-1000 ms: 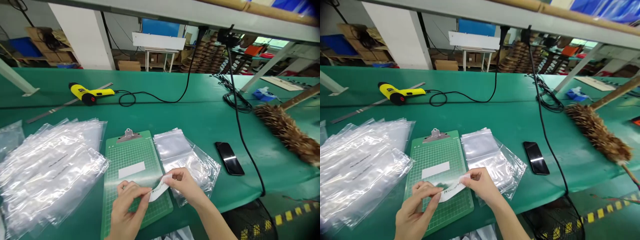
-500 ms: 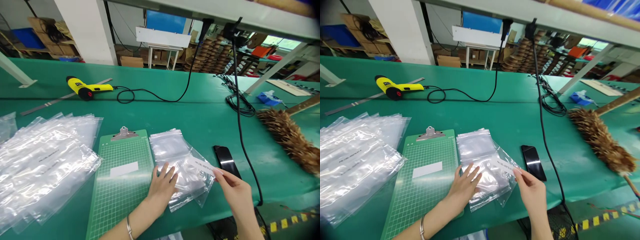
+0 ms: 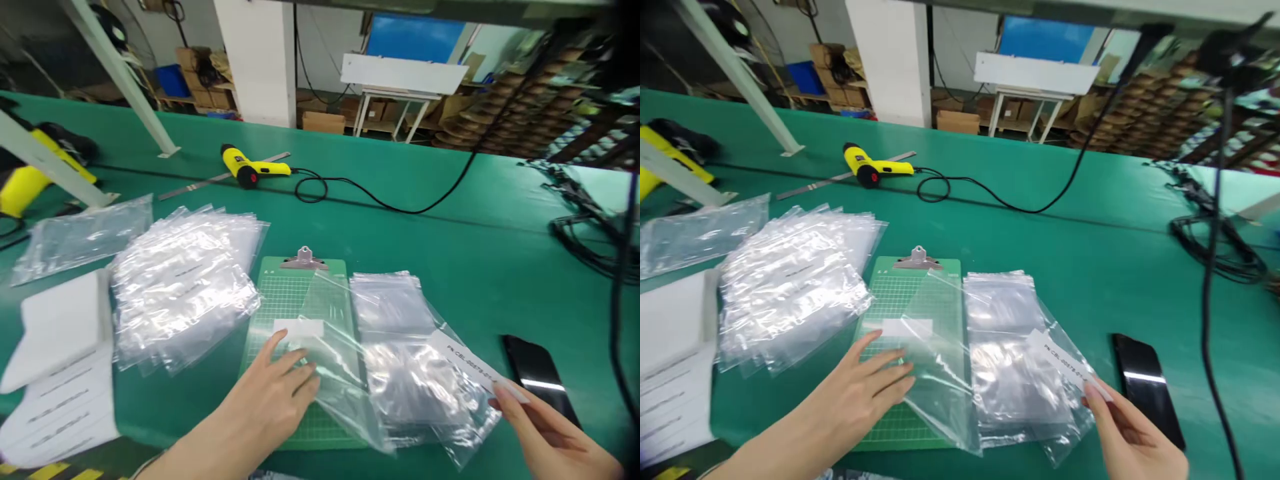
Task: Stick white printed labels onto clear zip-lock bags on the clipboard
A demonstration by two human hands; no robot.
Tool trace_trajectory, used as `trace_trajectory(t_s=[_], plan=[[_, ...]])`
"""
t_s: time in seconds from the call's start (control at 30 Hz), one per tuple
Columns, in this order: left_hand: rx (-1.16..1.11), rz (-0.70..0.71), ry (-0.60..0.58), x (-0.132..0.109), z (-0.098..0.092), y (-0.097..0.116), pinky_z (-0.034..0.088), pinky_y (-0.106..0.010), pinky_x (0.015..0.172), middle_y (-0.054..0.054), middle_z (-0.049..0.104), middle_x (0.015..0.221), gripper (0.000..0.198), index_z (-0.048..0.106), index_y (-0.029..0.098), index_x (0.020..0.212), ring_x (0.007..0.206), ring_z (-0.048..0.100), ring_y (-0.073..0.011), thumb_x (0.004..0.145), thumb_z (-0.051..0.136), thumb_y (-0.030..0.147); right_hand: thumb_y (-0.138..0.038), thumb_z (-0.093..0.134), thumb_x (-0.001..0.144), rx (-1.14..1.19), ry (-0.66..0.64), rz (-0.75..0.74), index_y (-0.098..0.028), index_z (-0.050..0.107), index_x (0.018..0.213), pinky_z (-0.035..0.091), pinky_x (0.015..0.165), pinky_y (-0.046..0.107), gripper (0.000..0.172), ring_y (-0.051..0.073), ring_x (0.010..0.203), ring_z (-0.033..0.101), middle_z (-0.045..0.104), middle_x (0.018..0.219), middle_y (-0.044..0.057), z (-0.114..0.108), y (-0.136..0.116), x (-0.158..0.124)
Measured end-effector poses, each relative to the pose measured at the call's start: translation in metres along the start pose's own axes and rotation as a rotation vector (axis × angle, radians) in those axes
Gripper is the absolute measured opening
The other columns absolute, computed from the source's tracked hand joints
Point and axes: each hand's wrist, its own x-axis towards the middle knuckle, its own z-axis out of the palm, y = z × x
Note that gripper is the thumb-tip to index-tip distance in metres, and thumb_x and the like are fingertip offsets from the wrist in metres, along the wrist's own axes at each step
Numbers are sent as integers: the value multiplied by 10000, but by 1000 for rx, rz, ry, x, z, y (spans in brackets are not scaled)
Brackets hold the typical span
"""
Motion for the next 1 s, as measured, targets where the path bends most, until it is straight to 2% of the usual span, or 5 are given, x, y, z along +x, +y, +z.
trace_trajectory(t_s=[0.2,0.33,0.47,0.67,1.0], plan=[[-74,-89,-201,-55,28,-11,266,-533,1034,-40,632,1139,280,591,237,1049,1087,552,-267,789,654,319,-416,808,511,86,-219,74,-190,732,793,563,566,313,369,305,745,676,725,705,74,52,-9,-19],[-207,-197,-179,-43,17,-32,341,-501,988,-35,547,1262,463,484,266,1207,1165,484,-251,804,582,474,-376,853,416,413,-541,239,-197,738,679,576,604,286,338,255,685,680,730,717,69,99,-22,-50],[-53,-340,-119,-12,19,-81,258,-580,1011,-122,352,1419,582,316,199,1358,1314,275,-316,861,521,421,-354,823,528,539,-751,277,-201,748,695,566,743,369,238,268,776,678,731,764,84,137,-27,-76],[-53,-311,-194,6,32,-136,82,-675,1014,-131,296,1445,826,179,170,1412,1347,138,-363,780,516,582,-377,797,585,494,-827,263,-211,757,792,525,837,383,268,257,819,669,730,783,78,153,-24,-78],[-150,-304,-186,1,23,-146,8,-617,1027,-148,398,1376,818,120,196,1414,1307,249,-332,802,483,600,-415,801,551,366,-799,228,-219,755,763,549,723,299,292,226,780,666,733,782,73,159,-37,-83]])
